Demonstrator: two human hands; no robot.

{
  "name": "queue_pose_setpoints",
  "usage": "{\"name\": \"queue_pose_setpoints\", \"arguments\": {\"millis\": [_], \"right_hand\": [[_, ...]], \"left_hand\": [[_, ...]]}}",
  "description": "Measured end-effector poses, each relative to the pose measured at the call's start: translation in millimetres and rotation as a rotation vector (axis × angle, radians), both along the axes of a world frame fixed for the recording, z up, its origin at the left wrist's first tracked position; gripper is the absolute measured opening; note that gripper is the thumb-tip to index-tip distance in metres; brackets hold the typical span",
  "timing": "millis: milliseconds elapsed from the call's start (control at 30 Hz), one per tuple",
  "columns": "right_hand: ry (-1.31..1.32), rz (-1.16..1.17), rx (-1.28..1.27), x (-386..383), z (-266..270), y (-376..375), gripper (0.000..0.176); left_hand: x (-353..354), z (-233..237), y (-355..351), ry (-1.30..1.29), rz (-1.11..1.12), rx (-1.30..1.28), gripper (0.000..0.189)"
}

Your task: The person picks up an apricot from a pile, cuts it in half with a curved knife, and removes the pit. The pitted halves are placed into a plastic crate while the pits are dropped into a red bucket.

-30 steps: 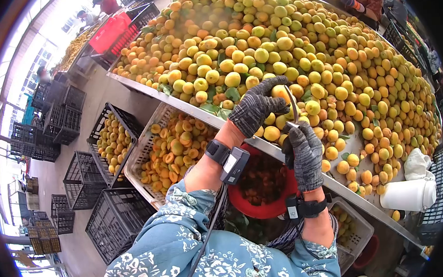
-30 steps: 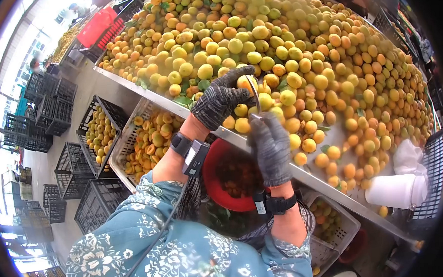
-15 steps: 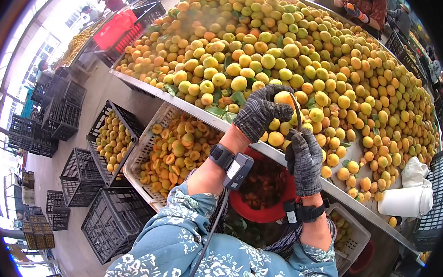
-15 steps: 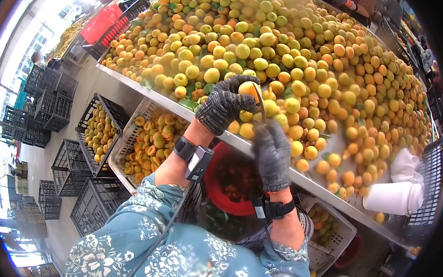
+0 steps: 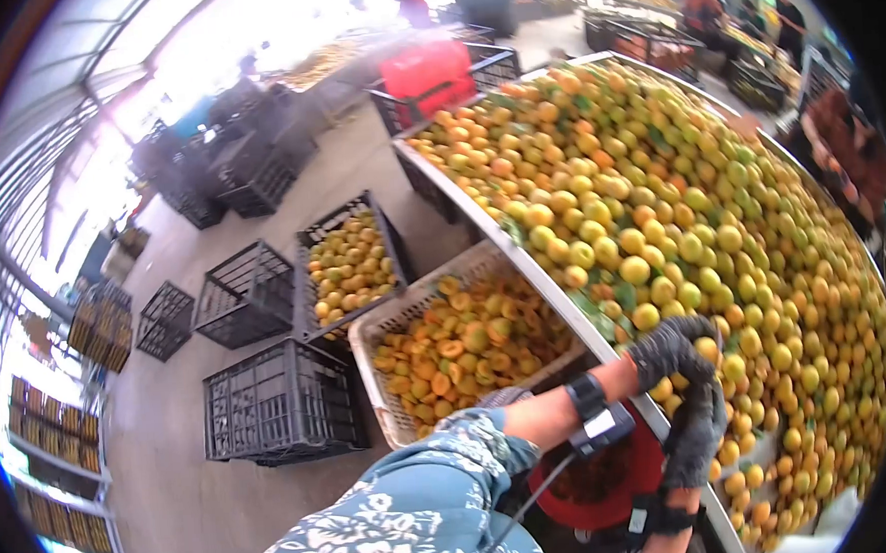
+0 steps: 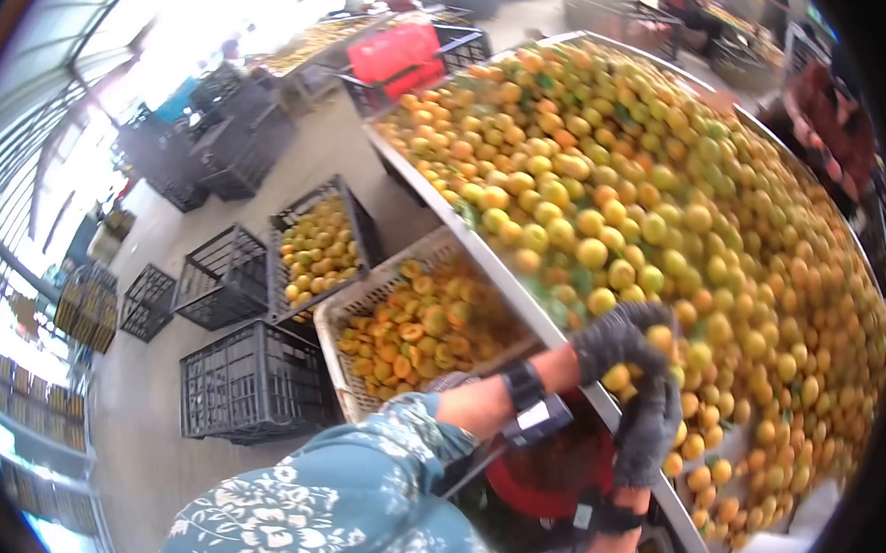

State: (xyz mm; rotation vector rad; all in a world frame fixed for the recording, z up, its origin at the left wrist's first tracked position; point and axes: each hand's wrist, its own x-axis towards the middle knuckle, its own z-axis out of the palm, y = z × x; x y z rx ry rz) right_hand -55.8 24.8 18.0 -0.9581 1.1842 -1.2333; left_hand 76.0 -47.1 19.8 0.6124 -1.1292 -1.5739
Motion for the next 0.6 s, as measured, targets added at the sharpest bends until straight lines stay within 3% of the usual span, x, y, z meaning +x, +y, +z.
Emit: {"name": "queue_pose_setpoints", "arguments": {"millis": [67,133,200,233,267,333,367,533,600], "right_hand": [[0.089,-0.038,-0.111,-6,-33,-10,0.023],[-0.02,-0.037,-0.013,-3,-29,-5,0.024],[0.161,-0.015,-0.066,-8,-45,-7,0.023],[-0.001,0.01,0.039,-10,-42,-6,0.024],[-0.002,0.013,0.041,-9,-38,-9,0.024],[0.002,-0.005,-0.101,-3,-32,-13,0.021],[0.646,-0.112,-0.612,-11,-60,-25,0.024],[0.807,0.058,-0.547,-35,-82,-23,0.037],[0.811,0.086,-0.535,-36,-82,-22,0.038]], "left_hand": [[-11,-27,-16,0.003,0.093,-0.098,0.033],[-6,-18,-13,0.086,0.094,0.118,0.044],[-2,-17,-9,0.068,0.147,0.054,0.04],[-4,-23,-12,0.067,0.152,0.054,0.04],[-9,-31,-16,0.079,0.09,0.07,0.044],[-18,-33,-9,0.019,0.077,0.062,0.048],[-17,-27,-6,0.003,0.039,0.102,0.047],[-19,-13,2,-0.211,0.076,0.103,0.037],[-24,-19,1,-0.243,0.223,-0.015,0.035]]}}
